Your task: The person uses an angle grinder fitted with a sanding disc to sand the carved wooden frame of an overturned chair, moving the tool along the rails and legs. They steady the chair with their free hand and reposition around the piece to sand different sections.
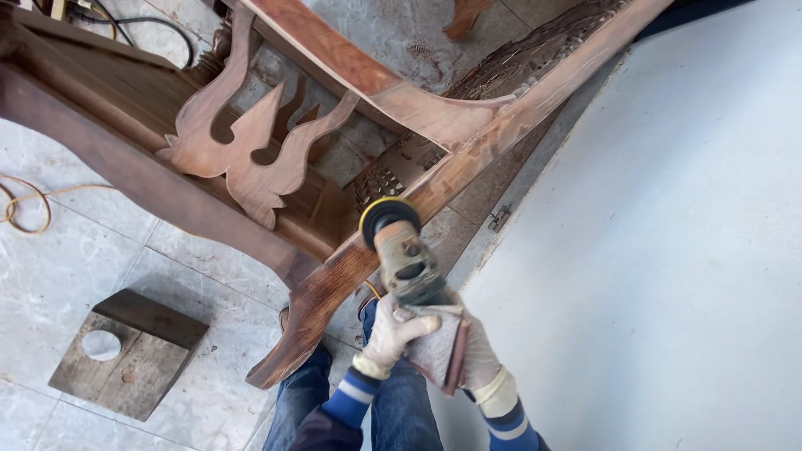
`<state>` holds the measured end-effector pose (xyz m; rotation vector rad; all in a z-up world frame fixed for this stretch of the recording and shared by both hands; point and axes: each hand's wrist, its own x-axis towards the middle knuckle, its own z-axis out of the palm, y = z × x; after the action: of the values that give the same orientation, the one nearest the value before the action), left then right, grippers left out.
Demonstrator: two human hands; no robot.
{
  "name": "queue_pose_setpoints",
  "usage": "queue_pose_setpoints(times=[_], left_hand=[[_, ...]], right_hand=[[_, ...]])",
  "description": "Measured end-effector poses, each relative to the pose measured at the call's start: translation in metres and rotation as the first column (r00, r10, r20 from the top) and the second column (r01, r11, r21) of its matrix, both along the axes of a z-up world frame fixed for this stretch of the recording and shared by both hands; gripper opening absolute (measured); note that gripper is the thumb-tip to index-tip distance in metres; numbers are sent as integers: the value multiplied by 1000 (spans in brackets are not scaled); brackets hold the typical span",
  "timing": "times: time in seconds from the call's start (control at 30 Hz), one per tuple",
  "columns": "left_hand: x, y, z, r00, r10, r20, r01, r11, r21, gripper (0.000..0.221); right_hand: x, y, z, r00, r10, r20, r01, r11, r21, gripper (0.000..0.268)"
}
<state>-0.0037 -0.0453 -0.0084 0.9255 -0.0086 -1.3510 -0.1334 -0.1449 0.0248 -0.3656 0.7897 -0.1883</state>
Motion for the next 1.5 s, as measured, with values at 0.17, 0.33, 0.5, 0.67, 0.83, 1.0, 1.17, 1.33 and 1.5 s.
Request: queue_pose_setpoints(times=[0.17, 0.33, 0.5, 0.67, 0.83, 1.0, 1.17, 1.33, 1.5], left_hand=[[3, -101, -2, 965, -190, 179, 184, 982, 51, 87], [-2, -175, 3, 928, -259, 268, 246, 966, 84, 85], [-7, -173, 4, 955, -244, 169, 243, 970, 27, 75], [-18, -125, 1, 952, -240, 188, 229, 970, 79, 74], [-14, -60, 6, 985, -125, 118, 120, 992, 51, 68], [0, -12, 14, 995, 90, 50, -94, 993, 76, 57], [14, -30, 11, 990, 138, -30, -136, 989, 58, 63], [17, -101, 3, 997, 10, 72, -9, 1000, -12, 71], [19, -145, 7, 997, -23, 72, 27, 998, -48, 72]], right_hand=[[-73, -79, -55, 998, -51, -39, 46, 992, -120, 64], [-91, -151, -55, 979, -150, -136, 162, 984, 79, 71], [-93, -143, -51, 958, -126, -257, 146, 988, 60, 67], [-100, -99, -57, 984, -151, -96, 162, 979, 121, 62], [-33, -50, -7, 998, -42, -44, 41, 999, -34, 56], [7, -20, -3, 980, 47, -195, -35, 997, 63, 51], [11, -40, -8, 979, 135, -151, -137, 991, -3, 53], [-19, -102, -20, 989, 133, -69, -143, 977, -159, 64], [-48, -144, -33, 985, -100, -138, 119, 983, 138, 64]])
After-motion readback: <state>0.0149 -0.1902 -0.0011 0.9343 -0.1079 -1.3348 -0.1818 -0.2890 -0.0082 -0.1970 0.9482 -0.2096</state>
